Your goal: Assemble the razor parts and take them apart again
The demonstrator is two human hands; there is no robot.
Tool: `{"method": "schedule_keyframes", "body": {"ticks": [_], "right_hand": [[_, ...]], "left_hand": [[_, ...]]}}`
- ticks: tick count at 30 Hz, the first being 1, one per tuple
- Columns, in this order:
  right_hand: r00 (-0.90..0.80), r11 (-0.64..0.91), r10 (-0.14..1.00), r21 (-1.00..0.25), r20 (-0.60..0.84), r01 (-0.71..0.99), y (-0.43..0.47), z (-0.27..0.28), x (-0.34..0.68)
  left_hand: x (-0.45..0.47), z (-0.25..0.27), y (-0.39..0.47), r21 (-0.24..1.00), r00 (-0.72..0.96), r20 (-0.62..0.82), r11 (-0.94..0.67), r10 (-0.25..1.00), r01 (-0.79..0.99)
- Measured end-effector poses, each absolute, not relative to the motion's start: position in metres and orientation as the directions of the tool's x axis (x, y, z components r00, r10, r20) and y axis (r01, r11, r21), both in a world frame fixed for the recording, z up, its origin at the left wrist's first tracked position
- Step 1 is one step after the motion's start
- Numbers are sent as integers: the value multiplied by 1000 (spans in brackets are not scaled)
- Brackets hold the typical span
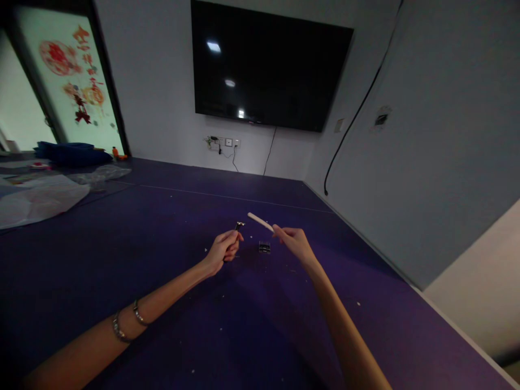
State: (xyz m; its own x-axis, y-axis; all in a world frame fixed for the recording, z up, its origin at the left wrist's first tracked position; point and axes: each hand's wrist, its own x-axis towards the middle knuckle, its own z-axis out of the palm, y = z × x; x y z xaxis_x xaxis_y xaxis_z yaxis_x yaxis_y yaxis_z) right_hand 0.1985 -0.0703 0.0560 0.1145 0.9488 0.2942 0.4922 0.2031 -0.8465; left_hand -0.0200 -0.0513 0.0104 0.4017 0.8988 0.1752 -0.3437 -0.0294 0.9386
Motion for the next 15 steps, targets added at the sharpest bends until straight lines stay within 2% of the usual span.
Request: {"method": "schedule_keyframes", "body": {"ticks": [10, 15], "right_hand": [[57, 159, 971, -810, 230, 565, -68, 50, 201], [65, 165, 968, -806, 244, 569, -69, 52, 202]], "left_hand": [[-19, 10, -57, 910, 445, 189, 14, 875, -414], [-20, 9, -56, 905, 441, 196, 11, 876, -425]]}}
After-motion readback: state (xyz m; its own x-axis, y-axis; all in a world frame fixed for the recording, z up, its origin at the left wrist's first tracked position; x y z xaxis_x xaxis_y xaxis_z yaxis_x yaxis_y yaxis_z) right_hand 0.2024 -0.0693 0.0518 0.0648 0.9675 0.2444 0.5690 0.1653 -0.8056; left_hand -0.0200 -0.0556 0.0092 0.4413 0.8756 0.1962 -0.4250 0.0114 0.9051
